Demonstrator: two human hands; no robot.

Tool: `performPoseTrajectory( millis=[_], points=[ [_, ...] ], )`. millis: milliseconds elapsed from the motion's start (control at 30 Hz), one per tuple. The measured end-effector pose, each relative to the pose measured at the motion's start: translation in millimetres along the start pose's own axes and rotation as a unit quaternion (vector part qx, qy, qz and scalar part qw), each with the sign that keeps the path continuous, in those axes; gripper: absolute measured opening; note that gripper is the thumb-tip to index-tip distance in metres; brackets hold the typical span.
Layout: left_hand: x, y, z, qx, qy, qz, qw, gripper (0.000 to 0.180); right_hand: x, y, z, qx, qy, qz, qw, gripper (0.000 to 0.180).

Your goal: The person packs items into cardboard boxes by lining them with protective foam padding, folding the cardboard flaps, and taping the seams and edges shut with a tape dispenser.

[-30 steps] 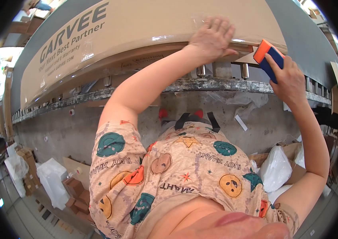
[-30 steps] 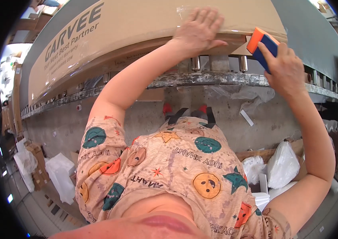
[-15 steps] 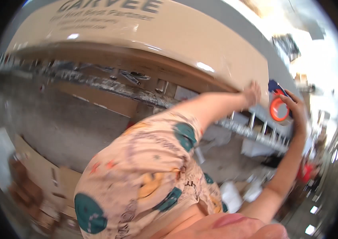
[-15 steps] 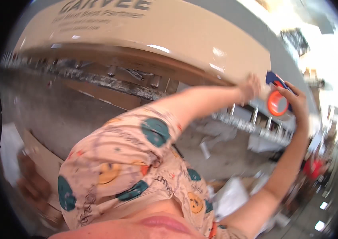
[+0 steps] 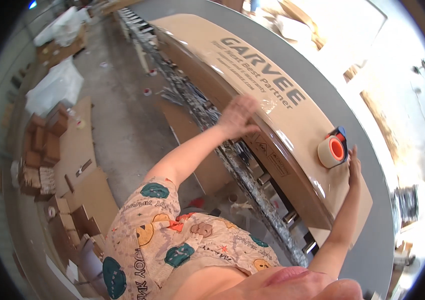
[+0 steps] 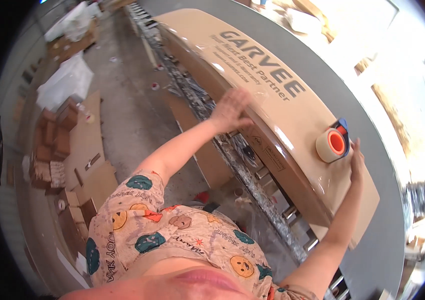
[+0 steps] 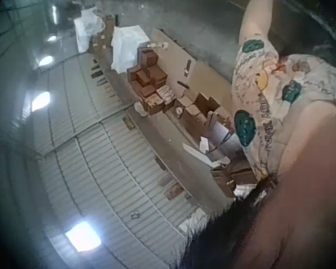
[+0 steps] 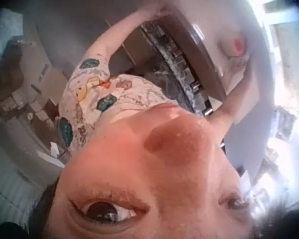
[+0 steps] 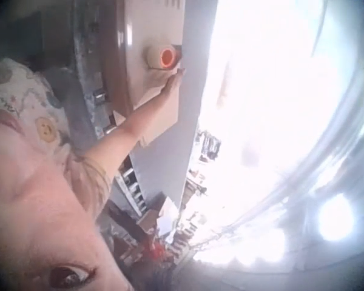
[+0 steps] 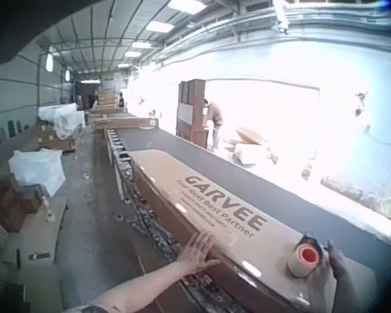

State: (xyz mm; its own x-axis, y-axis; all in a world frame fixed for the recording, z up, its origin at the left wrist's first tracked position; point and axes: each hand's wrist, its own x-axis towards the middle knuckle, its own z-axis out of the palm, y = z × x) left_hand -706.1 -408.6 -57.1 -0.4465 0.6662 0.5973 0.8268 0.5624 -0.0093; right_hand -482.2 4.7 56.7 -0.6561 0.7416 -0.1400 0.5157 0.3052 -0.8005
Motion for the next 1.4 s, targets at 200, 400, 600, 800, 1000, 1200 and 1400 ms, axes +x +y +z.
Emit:
performPoseTrajectory(
  millis=[200,400,600,800,1000,1200,1400],
  points=[
    [-102,-12,-15,-0.09,0.003,-0.403,0.911,0.086,69,105,-65,-0.399,0.043,-0.123,0.908,0.059],
    [-79,238,-43,-0.423,-0.029,-0.484,0.765,0.081,61,116,-91,-0.332,-0.002,-0.137,0.933,0.057],
    [-68,323,-118,-0.411,-0.066,-0.418,0.807,0.083,-2,94,-79,-0.361,0.005,-0.103,0.927,0.055],
    [-108,373,-154,-0.311,-0.087,-0.335,0.885,0.104,-122,90,-67,-0.389,0.009,-0.09,0.917,0.057],
    [-156,373,-176,-0.269,-0.093,-0.416,0.864,0.142,-229,95,-22,-0.392,-0.005,-0.098,0.915,0.061],
    [-151,379,-207,-0.012,-0.088,-0.21,0.974,0.134,-210,147,16,-0.209,0.118,-0.341,0.909,0.053],
    [-137,399,-163,0.28,-0.181,-0.164,0.928,0.111,-168,173,40,-0.022,0.059,-0.559,0.827,0.049]
  ],
)
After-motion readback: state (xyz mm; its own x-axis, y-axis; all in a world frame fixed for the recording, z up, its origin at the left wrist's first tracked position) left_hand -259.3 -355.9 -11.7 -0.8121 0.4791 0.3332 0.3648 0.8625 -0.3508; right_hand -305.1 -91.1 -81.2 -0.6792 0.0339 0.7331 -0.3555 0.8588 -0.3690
